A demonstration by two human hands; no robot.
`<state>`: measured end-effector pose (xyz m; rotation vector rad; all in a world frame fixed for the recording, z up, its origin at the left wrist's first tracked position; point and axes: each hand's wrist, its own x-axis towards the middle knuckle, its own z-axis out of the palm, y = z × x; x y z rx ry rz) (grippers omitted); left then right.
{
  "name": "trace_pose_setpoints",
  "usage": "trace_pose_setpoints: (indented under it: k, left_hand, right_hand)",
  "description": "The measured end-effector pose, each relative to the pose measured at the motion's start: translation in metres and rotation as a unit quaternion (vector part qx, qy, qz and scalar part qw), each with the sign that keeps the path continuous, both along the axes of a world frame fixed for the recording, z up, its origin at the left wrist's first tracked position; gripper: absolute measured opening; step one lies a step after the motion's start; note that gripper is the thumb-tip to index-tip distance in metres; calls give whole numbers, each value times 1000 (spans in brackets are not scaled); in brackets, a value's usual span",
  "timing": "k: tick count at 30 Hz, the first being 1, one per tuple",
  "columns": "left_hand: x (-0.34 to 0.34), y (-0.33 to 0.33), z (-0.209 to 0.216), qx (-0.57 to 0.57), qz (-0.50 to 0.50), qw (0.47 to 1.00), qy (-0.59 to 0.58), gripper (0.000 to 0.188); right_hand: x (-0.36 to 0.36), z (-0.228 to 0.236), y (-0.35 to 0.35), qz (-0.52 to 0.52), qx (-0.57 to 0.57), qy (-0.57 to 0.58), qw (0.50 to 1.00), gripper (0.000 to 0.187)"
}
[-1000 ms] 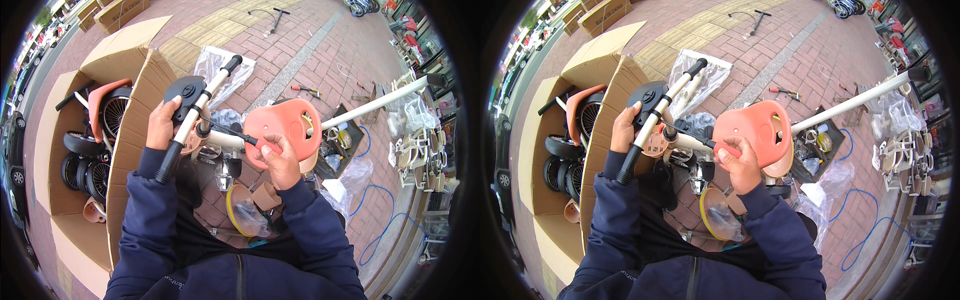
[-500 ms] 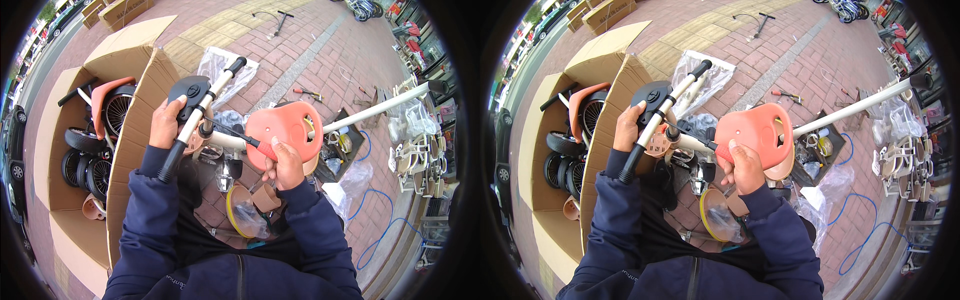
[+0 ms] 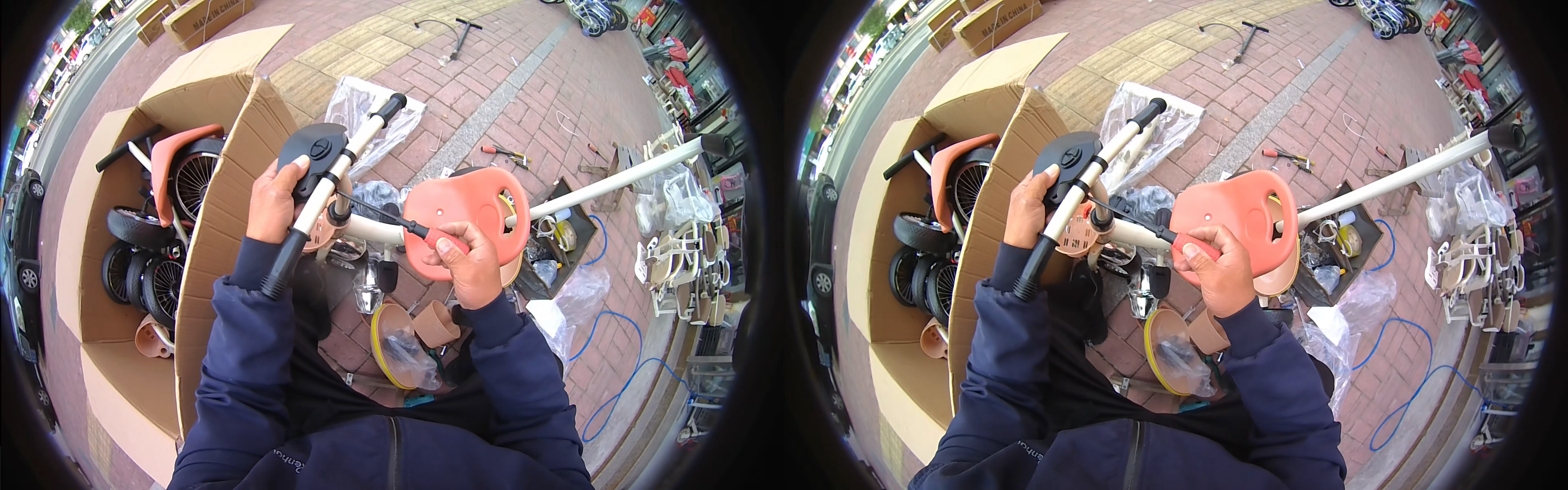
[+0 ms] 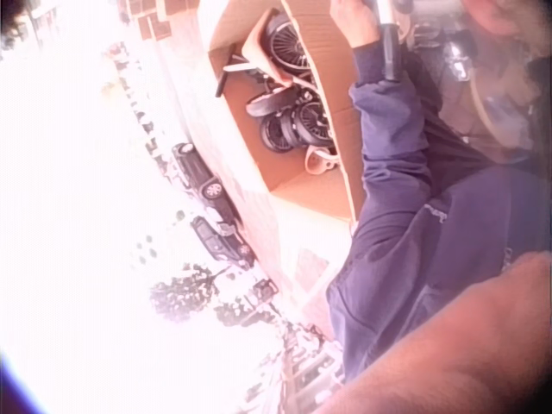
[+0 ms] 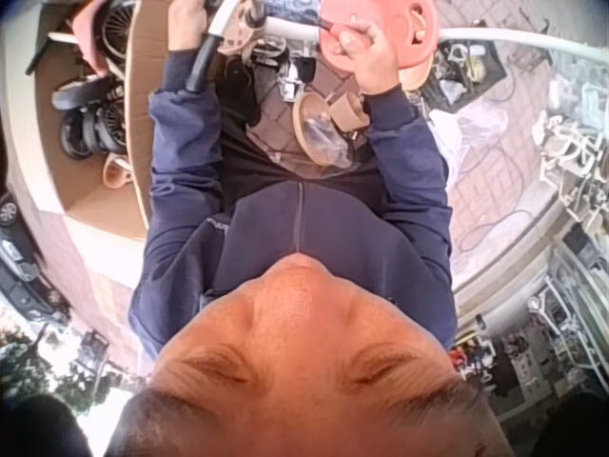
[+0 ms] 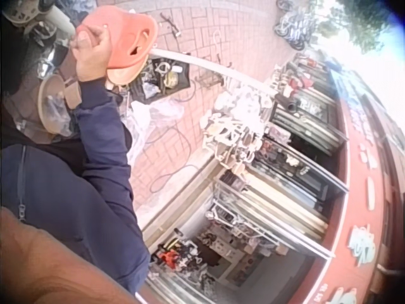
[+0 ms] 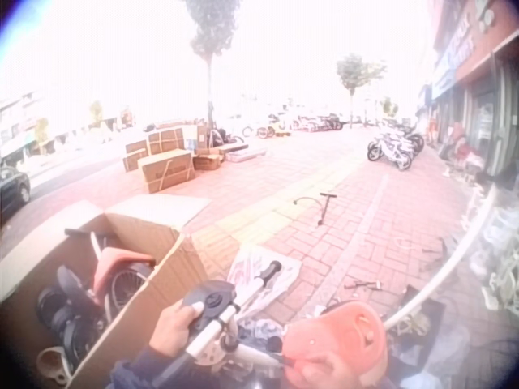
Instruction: The person assembles a child's tricycle on a sidewalk. They insert batteries into a bell, attach the bell to the handlebar, and tighten the mounting screw with a screwdriver.
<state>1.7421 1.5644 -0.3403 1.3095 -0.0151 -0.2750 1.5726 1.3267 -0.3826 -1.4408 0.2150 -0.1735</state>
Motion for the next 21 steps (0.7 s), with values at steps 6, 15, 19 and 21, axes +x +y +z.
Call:
trace_pose_setpoints:
  k: [6,15,19,21]
  left_hand:
    - [-2,-1,2,-18,0,1000,11,20]
    - [-3,-3,7,-14,-1,1000,5,21]
    - [-1,-2,4,-10,5,1000,16,20]
    - [-1,-1,0,4,7,1000,9,21]
  right_hand:
    - [0,-5,1,18,250,74,965,32]
    - [-1,-7,-6,54,244,111,962,33]
    - [3,-6,14,-55,134,49,988,33]
    - [-1,-3,5,-2,180,110,978,34]
